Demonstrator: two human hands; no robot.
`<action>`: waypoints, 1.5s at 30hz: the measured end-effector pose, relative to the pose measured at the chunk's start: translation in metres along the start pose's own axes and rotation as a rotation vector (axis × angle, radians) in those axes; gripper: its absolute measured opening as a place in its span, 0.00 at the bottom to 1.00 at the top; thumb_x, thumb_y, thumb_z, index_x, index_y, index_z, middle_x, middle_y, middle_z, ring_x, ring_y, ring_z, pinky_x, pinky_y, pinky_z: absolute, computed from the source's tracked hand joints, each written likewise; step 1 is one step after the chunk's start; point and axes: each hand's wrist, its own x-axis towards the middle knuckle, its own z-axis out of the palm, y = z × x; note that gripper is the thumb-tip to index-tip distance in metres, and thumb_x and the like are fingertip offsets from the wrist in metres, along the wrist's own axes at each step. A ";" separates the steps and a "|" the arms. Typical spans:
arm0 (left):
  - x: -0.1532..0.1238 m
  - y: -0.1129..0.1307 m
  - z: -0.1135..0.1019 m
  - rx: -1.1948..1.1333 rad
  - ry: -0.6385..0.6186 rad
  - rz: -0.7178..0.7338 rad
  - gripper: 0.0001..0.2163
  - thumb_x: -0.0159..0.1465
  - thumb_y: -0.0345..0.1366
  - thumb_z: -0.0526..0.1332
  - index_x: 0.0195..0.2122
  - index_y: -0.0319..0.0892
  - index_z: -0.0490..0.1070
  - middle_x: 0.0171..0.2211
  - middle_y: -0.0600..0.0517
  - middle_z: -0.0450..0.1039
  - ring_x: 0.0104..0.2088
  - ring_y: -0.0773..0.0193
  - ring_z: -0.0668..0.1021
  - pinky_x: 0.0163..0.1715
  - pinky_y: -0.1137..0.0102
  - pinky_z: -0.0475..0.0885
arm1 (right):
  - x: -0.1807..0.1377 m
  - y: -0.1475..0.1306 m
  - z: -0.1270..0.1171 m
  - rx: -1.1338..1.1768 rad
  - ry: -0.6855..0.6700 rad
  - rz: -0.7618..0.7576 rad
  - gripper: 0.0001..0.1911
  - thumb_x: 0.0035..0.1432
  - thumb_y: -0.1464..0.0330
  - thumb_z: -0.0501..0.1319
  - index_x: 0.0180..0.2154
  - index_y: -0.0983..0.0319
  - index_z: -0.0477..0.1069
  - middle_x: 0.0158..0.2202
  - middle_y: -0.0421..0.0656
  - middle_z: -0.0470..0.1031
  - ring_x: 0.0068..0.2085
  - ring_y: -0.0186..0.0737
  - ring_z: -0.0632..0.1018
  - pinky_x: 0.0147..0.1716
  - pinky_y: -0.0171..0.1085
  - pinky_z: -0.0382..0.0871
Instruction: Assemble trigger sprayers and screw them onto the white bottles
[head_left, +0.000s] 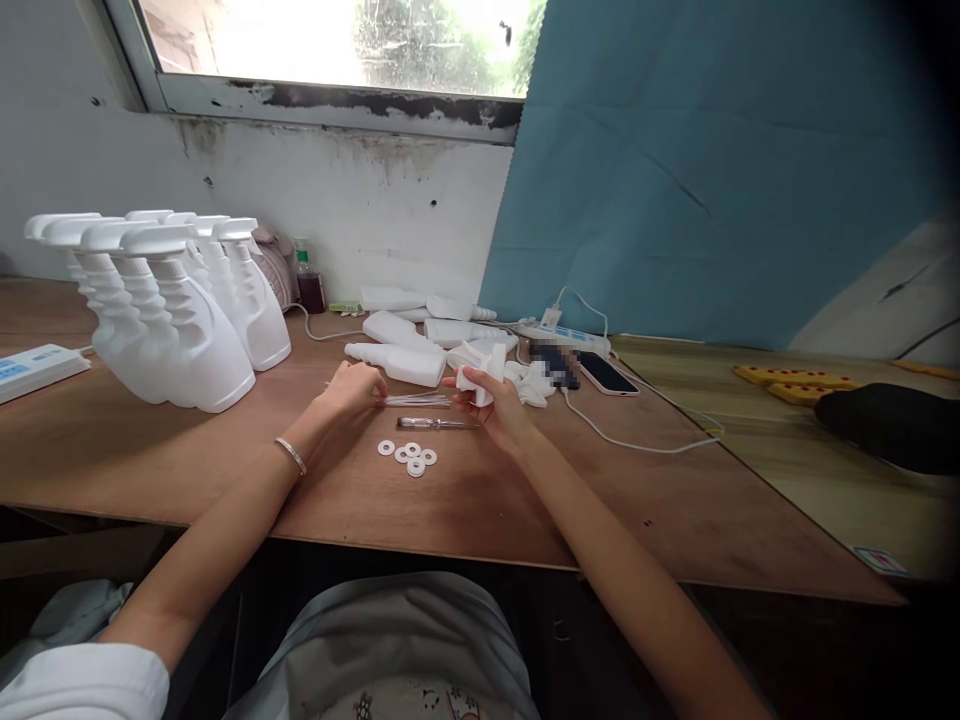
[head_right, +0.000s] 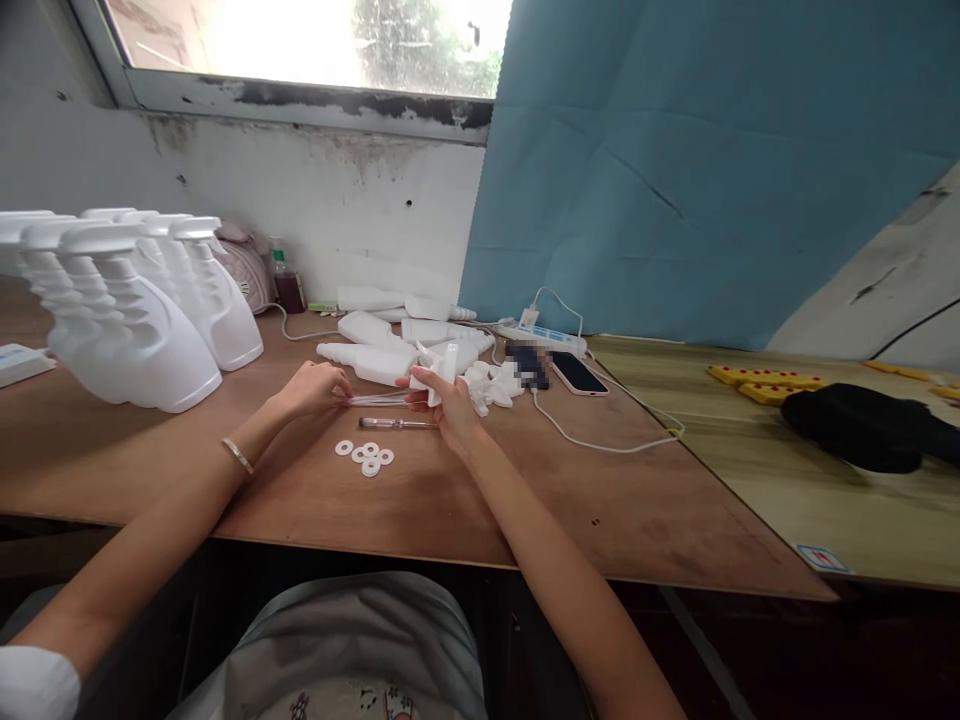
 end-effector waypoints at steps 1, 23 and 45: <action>0.000 0.001 0.001 -0.003 0.015 0.014 0.08 0.53 0.38 0.59 0.29 0.47 0.77 0.35 0.50 0.77 0.40 0.55 0.73 0.37 0.66 0.58 | 0.000 0.000 0.000 0.000 0.002 0.001 0.09 0.46 0.66 0.63 0.30 0.65 0.71 0.31 0.46 0.78 0.22 0.29 0.73 0.22 0.28 0.69; 0.000 0.032 0.009 -0.585 0.282 0.372 0.20 0.55 0.45 0.60 0.48 0.43 0.69 0.42 0.47 0.72 0.43 0.58 0.72 0.45 0.64 0.64 | 0.013 0.023 0.000 0.114 0.017 -0.111 0.22 0.52 0.50 0.54 0.34 0.63 0.70 0.28 0.42 0.75 0.22 0.31 0.72 0.24 0.32 0.70; 0.003 0.025 0.000 -1.464 0.401 -0.140 0.20 0.45 0.47 0.67 0.33 0.37 0.70 0.34 0.47 0.75 0.35 0.60 0.76 0.35 0.67 0.71 | 0.008 0.058 -0.005 -1.578 -0.214 -0.741 0.06 0.55 0.69 0.58 0.33 0.61 0.73 0.40 0.48 0.72 0.44 0.47 0.67 0.44 0.48 0.61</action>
